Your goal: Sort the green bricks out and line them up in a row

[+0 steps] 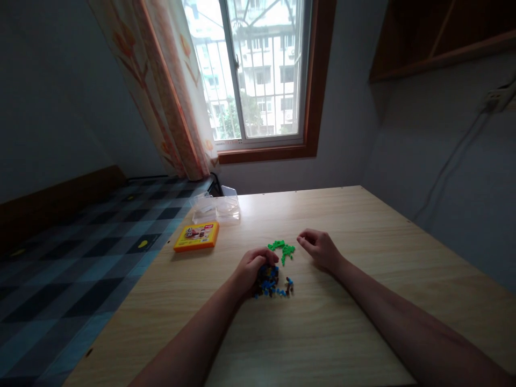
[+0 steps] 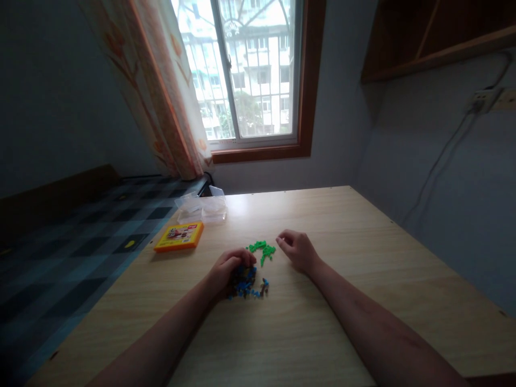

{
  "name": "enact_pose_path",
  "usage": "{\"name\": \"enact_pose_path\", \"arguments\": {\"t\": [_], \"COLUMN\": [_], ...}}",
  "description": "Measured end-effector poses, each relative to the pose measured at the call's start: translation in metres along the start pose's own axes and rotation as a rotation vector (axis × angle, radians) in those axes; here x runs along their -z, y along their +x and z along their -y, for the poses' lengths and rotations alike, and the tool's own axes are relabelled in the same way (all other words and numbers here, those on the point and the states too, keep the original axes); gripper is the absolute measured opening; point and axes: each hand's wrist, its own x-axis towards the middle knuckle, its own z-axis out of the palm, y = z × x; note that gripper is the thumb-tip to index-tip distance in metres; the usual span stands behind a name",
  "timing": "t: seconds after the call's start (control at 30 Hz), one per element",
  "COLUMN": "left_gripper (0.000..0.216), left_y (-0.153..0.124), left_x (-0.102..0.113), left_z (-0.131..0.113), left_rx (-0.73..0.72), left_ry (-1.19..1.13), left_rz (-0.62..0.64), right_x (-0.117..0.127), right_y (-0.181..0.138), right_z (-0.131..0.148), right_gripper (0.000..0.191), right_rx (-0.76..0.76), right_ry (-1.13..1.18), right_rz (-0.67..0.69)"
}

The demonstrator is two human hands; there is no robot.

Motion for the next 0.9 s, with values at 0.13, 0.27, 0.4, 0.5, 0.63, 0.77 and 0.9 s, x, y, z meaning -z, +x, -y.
{"name": "enact_pose_path", "arguments": {"t": [0.13,0.27,0.4,0.5,0.63,0.77,0.9], "left_gripper": [0.016,0.016,0.016,0.019,0.024,0.028,0.035], "left_y": [-0.003,-0.007,-0.011,-0.011,-0.011,-0.011,-0.011], "left_x": [-0.009,-0.019,-0.028,-0.027,-0.014,-0.002,-0.002], "left_z": [-0.003,-0.005,-0.010,-0.015,-0.020,-0.021,-0.020], "left_rx": [-0.040,-0.066,-0.093,-0.150,-0.221,-0.211,-0.208], "left_ry": [0.050,0.084,0.152,0.225,0.274,0.333,0.372], "left_rz": [0.065,0.104,0.135,0.120,0.024,-0.107,-0.048], "right_x": [-0.001,-0.001,-0.001,-0.001,0.001,0.001,0.001], "right_y": [0.001,0.002,0.003,0.003,0.003,0.005,0.005], "right_z": [-0.003,-0.002,-0.001,-0.002,-0.006,-0.010,-0.010], "right_gripper": [0.027,0.026,0.026,0.027,0.028,0.031,0.031], "right_rx": [0.009,0.019,0.030,0.031,0.008,-0.015,-0.016], "right_ry": [-0.021,-0.017,-0.023,-0.020,0.005,0.045,0.057], "right_rz": [0.013,0.014,0.013,0.005,-0.016,-0.054,-0.051]}}
